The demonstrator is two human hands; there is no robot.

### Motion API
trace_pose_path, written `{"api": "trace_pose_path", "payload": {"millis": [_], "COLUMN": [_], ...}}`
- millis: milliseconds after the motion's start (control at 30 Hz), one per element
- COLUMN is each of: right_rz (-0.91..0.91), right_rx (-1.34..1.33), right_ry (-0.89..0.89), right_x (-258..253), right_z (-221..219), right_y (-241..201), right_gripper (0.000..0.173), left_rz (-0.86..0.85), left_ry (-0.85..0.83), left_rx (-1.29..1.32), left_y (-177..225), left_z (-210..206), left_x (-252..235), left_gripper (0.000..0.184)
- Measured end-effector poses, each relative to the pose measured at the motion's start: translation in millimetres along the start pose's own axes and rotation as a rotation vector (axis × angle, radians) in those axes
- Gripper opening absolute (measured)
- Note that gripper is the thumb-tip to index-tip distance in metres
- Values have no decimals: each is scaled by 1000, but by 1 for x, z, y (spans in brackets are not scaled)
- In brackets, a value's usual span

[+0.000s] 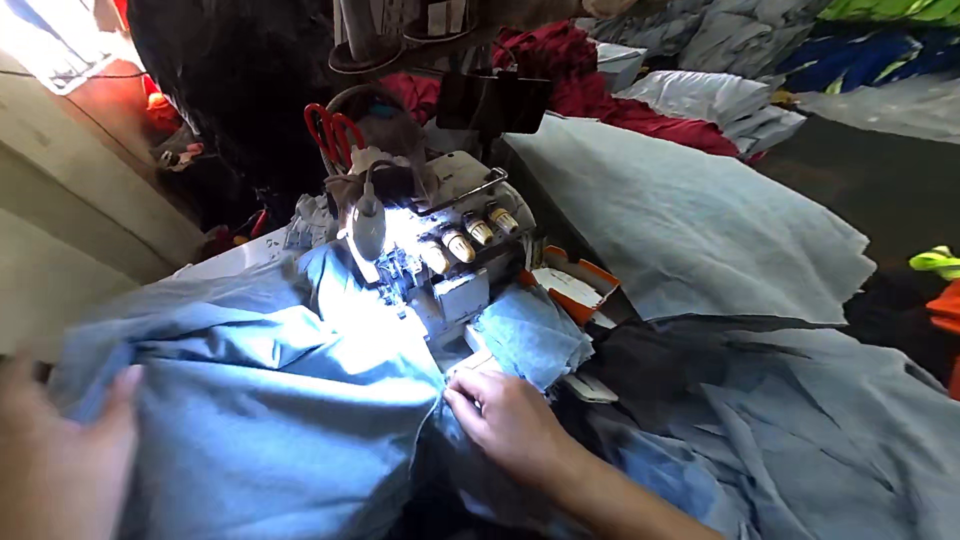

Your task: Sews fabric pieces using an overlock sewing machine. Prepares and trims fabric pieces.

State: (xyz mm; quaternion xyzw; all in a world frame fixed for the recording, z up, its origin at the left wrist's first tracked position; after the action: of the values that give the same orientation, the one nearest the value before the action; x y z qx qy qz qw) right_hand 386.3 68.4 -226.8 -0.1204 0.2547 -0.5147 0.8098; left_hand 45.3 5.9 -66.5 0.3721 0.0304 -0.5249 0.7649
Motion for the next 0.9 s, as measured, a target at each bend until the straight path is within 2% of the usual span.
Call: {"api": "trace_pose_path", "payload": {"millis": [67,133,233,300,367,400,467,533,600,667,733,800,833,900], "right_rz": [3,5,-33,-82,-132,-153,-169,-191,-217,-229,-244,-247,-243,-227], "right_rx": [12,11,-22,-77,-197,-278,-494,-713,-819,-834,-804,-734,-718,-755], "right_ry": [42,66,15,-73,-172,-215,-271,-344,-377,-326,-253,-188,-171,-182], "right_x": [-16,-28,-38,-39,-35,-30,-16,1,14,18,21,22,22,19], "right_z": [2,5,4,0,-4,-8,-17,-31,-40,-41,-39,-38,-39,-46], "right_y": [0,1,10,19,24,24,17,4,-3,2,10,18,21,22], "right_gripper": [28,28,30,30,31,31,28,25,22,17,20,29,28,23], "left_rz": [-229,-376,-396,-334,-284,-318,-459,-601,-515,-408,-404,-321,-223,22], "left_ry": [10,1,-44,-117,-144,-91,77,136,-19,-85,43,146,122,-28], "left_rx": [28,71,-3,-66,-60,-83,-153,-185,-128,-50,-42,-34,-29,-27], "left_y": [22,50,58,42,32,33,41,48,39,38,47,43,32,-2], "left_z": [-37,-82,-144,-162,-146,-127,-89,-84,-108,-122,-119,-117,-121,-142], "left_x": [22,74,155,175,153,131,76,21,-20,-26,10,67,93,139], "left_gripper": [69,70,77,70,51,42,34,32,36,34,27,35,42,55]}}
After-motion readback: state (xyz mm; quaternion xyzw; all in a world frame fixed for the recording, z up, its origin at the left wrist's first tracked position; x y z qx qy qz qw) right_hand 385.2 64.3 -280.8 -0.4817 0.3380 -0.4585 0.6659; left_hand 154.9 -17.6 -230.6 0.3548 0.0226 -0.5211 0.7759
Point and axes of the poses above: each hand's wrist, its own x-axis away from the middle knuckle, its own z-axis out of the back of the hand, y = z × x, the point moved 9 cm from there along -x, towards the middle knuckle, and after that the axes turned 13 degrees about x, right-handed, at the moved point
